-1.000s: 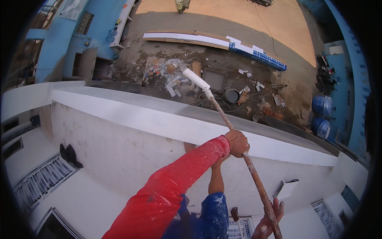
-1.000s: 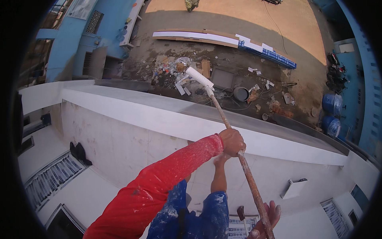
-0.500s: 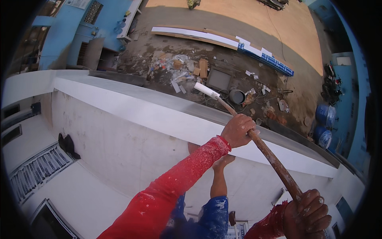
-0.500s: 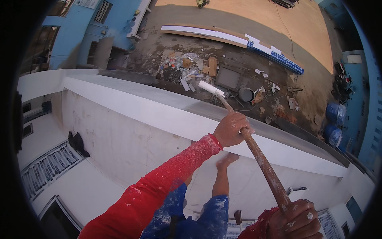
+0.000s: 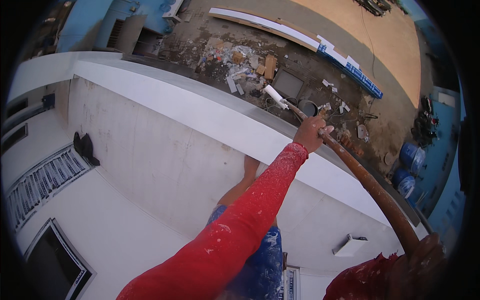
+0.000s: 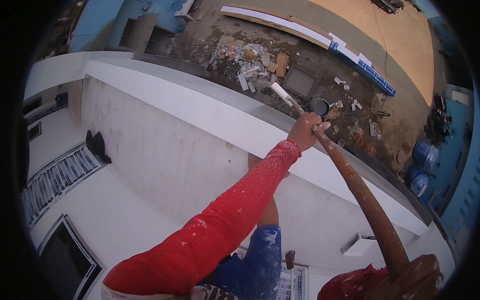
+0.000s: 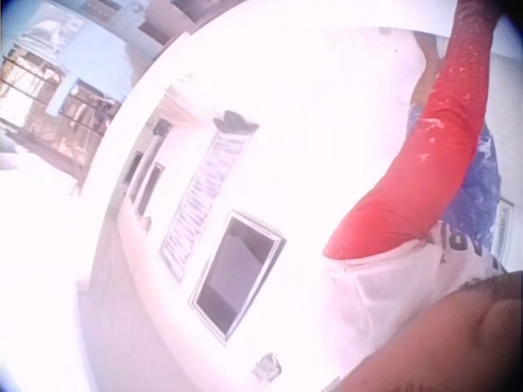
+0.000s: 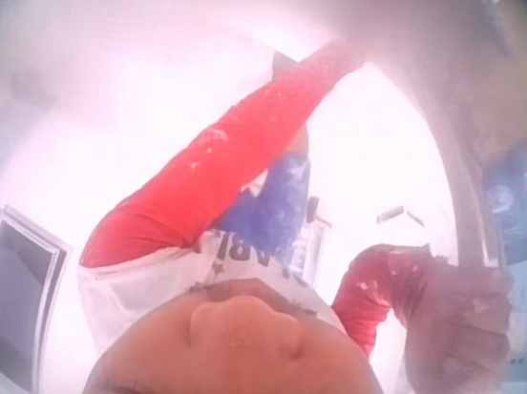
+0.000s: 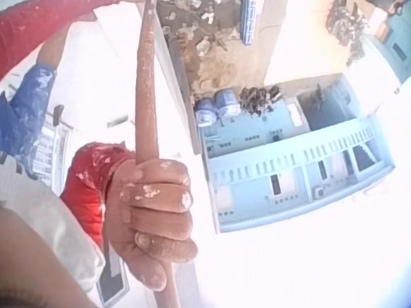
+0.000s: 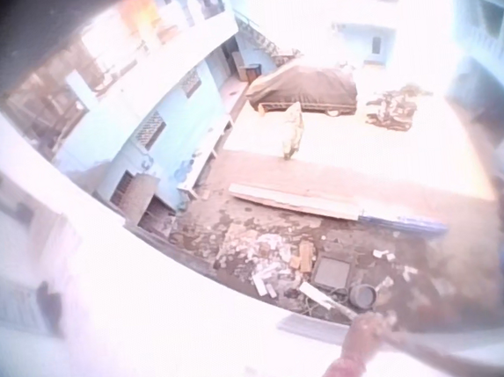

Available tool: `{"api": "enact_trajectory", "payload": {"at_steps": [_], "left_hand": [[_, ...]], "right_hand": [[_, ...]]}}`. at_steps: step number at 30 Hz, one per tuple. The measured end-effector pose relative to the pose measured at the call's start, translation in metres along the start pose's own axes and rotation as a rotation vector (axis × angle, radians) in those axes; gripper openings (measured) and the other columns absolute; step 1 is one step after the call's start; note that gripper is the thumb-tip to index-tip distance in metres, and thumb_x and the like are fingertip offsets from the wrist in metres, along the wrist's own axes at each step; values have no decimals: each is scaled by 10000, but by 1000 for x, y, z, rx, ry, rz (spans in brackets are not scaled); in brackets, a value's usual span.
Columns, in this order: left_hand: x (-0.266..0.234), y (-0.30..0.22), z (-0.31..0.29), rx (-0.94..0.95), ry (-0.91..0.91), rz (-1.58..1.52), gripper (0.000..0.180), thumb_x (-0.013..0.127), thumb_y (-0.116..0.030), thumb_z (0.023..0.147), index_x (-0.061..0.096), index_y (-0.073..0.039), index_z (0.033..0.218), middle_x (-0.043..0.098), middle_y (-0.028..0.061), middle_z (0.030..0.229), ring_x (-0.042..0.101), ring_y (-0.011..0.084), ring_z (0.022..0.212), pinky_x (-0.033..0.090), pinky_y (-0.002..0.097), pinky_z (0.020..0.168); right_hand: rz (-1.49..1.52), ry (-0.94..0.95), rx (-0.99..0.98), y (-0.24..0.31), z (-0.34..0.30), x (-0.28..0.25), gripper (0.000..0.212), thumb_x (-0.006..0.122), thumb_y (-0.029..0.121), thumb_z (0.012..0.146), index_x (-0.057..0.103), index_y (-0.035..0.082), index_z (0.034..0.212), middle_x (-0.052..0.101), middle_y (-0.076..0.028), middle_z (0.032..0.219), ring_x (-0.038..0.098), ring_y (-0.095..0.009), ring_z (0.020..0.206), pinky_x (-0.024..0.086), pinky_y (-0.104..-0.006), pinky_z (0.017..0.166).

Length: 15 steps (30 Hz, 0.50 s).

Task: The person paints a white balcony parapet wall using a paint roller attached to a long extension pole. They repeatedly dip the roller into a paint tray and apply white paint to the wall surface.

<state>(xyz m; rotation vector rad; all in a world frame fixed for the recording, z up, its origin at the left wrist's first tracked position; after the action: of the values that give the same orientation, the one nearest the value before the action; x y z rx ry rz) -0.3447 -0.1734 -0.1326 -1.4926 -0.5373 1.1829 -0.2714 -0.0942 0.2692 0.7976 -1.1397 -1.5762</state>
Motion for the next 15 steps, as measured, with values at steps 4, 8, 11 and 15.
{"api": "enact_trajectory", "payload": {"at_steps": [4,8,11,15], "left_hand": [[10,-2,-11,-84,156,25,232,711,-222,882,586,-46,797,590,114,814,586,334,840,465,437,800],[12,14,-21,-214,246,7,206,706,-210,886,603,-44,822,616,126,858,605,335,903,480,447,838],[18,50,-20,-308,261,35,261,697,-265,898,598,-40,811,618,133,870,610,335,922,490,441,827],[28,90,-22,-273,256,11,388,702,-353,893,549,-7,807,568,135,811,592,345,813,475,435,748]], "right_hand": [[59,-49,-118,-14,-11,-3,346,466,441,964,502,125,828,427,23,673,432,-148,649,414,-388,694],[5,-7,-104,-42,-22,9,281,518,394,936,503,133,831,438,6,657,463,-145,639,420,-382,670],[82,-84,30,-66,-24,7,269,552,388,909,500,131,850,435,-1,656,454,-161,642,405,-385,700],[109,-137,55,-98,-27,12,292,559,407,909,481,132,848,428,-13,649,440,-182,637,405,-397,719]]}}
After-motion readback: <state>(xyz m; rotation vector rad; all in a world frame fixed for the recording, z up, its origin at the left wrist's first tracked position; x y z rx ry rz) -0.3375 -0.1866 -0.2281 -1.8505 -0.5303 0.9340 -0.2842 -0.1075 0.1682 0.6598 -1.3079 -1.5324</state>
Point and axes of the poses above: each hand's wrist, its own z-axis towards the middle knuckle, its own x-axis out of the palm, y = z × x, the point moved 9 cm from there along z, towards the middle knuckle
